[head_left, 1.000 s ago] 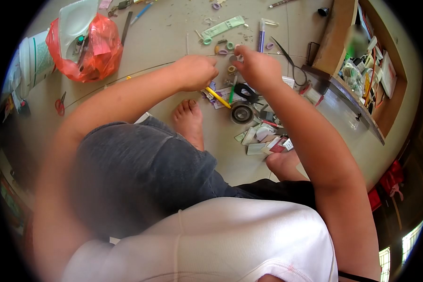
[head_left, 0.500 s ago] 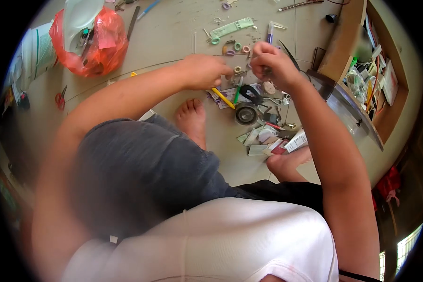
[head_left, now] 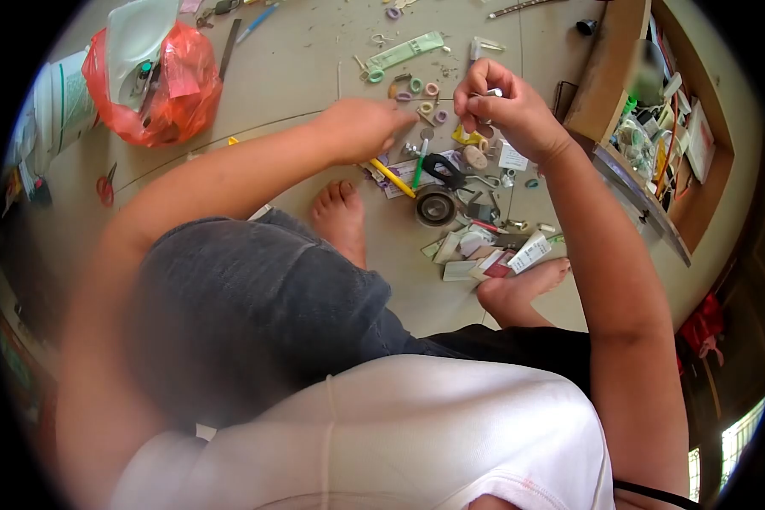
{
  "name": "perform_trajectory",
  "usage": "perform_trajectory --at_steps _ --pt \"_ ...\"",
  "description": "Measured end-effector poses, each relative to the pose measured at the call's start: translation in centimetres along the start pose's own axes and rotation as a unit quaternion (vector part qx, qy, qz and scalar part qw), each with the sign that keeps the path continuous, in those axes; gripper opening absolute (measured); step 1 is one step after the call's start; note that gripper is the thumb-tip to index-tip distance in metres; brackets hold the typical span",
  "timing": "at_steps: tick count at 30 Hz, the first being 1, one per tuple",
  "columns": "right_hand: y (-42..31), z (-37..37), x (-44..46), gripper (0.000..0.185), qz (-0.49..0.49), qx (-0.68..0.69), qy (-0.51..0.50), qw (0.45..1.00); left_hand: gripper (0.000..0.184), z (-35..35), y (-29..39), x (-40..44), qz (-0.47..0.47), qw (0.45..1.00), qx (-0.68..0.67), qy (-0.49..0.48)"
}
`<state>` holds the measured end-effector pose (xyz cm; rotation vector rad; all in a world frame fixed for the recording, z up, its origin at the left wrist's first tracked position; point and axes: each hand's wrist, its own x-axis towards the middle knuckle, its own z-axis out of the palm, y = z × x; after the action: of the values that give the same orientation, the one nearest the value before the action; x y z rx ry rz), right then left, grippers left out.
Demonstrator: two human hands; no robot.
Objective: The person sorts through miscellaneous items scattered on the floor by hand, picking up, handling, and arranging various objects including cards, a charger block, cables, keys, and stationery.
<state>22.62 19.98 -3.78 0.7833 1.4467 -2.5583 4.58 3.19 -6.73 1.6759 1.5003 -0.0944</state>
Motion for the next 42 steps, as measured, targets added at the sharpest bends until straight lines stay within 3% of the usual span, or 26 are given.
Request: perform_trajectory --at_steps 4,6,7,10,11,13,16,20,22,23,24,25,26,27,29,30,32,33,35,37,40,41,42 --pt "0.6 0.0 0.5 0.021 0.062 0.046 -0.003 0.997 0.045 0.0 0.0 -0.1 -0.015 0.998 -0.034 0.044" --pt "2.5 0.3 1.3 0.022 0.071 -0.257 0.025 0.964 0.046 -0.1 0.0 0.0 -0.021 0.998 -0.040 0.044" --pt "3.1 0.8 1.3 0.022 0.071 -0.257 0.027 0.964 0.046 -0.1 -0.2 0.1 -0.032 0.996 -0.060 0.049" --pt "5.4 2.1 0.8 0.014 -0.066 -0.603 0.005 0.795 0.045 0.2 -0.8 0.5 -0.047 0.992 -0.092 0.069" --pt "5.9 2.1 0.7 0.014 -0.066 -0.602 0.005 0.796 0.044 0.3 -0.9 0.6 -0.052 0.990 -0.103 0.085" --pt "6.4 2.6 0.6 0.019 -0.061 -0.735 -0.026 0.675 0.043 0.4 -1.0 0.5 -0.059 0.987 -0.120 0.092" --pt "7.0 3.1 0.9 0.020 -0.069 -0.762 -0.015 0.643 0.040 0.0 -1.1 0.4 -0.070 0.980 -0.152 0.108" --pt "6.9 3.2 1.7 0.016 -0.022 -0.764 -0.012 0.645 0.040 0.3 -1.4 0.7 -0.052 0.966 -0.189 0.169" --pt "7.4 2.4 2.1 0.015 -0.035 -0.635 0.014 0.771 0.039 -0.2 -1.7 0.9 -0.056 0.963 -0.205 0.166" --pt "6.0 2.5 2.1 0.015 -0.036 -0.635 0.011 0.772 0.037 -0.7 -1.7 0.9 -0.058 0.960 -0.220 0.163" --pt "4.3 2.3 2.1 0.012 0.080 -0.366 -0.018 0.927 0.037 -1.2 -1.6 0.7 -0.059 0.960 -0.221 0.162" --pt "2.9 2.2 2.0 0.010 0.188 -0.057 -0.044 0.979 0.035 -1.9 -1.5 0.6 -0.062 0.947 -0.254 0.186" --pt "2.5 2.4 1.5 0.005 0.160 0.085 -0.029 0.983 0.034 -2.6 -1.4 0.6 -0.065 0.933 -0.287 0.210" --pt "2.1 2.5 1.5 0.005 0.159 0.084 -0.027 0.983 0.034 -3.3 -1.1 0.6 -0.064 0.933 -0.286 0.210" --pt "1.7 2.8 1.5 0.014 0.099 0.258 -0.027 0.961 0.031 -4.6 -0.2 0.7 -0.053 0.890 -0.379 0.248" --pt "1.7 2.8 1.6 0.016 0.080 0.276 -0.032 0.957 0.031 -5.3 0.2 0.8 -0.051 0.890 -0.380 0.247" --pt "1.9 3.0 1.9 0.016 0.070 0.283 -0.023 0.956 0.027 -6.6 1.5 0.5 0.058 0.877 -0.316 0.356" --pt "2.1 3.2 2.5 0.019 0.059 0.289 -0.020 0.955 0.027 -6.7 1.9 0.4 0.053 0.880 -0.312 0.355" --pt "1.2 4.5 2.9 0.025 0.045 0.279 -0.040 0.959 0.026 -7.1 2.7 0.7 0.225 0.852 -0.184 0.436" --pt "0.4 6.0 2.4 0.027 0.063 0.387 0.151 0.908 0.026 -7.1 3.1 0.8 0.259 0.855 -0.165 0.418" --pt "0.6 4.6 2.4 0.026 0.041 0.437 0.120 0.891 0.028 -7.0 3.6 0.7 0.313 0.835 -0.120 0.436" --pt "0.5 3.9 2.6 0.027 0.045 0.469 0.121 0.874 0.028 -7.0 4.0 0.2 0.292 0.831 -0.194 0.431" --pt "2.4 0.6 3.0 0.023 0.005 0.492 0.018 0.870 0.028 -7.0 4.1 -0.1 0.268 0.823 -0.265 0.424"
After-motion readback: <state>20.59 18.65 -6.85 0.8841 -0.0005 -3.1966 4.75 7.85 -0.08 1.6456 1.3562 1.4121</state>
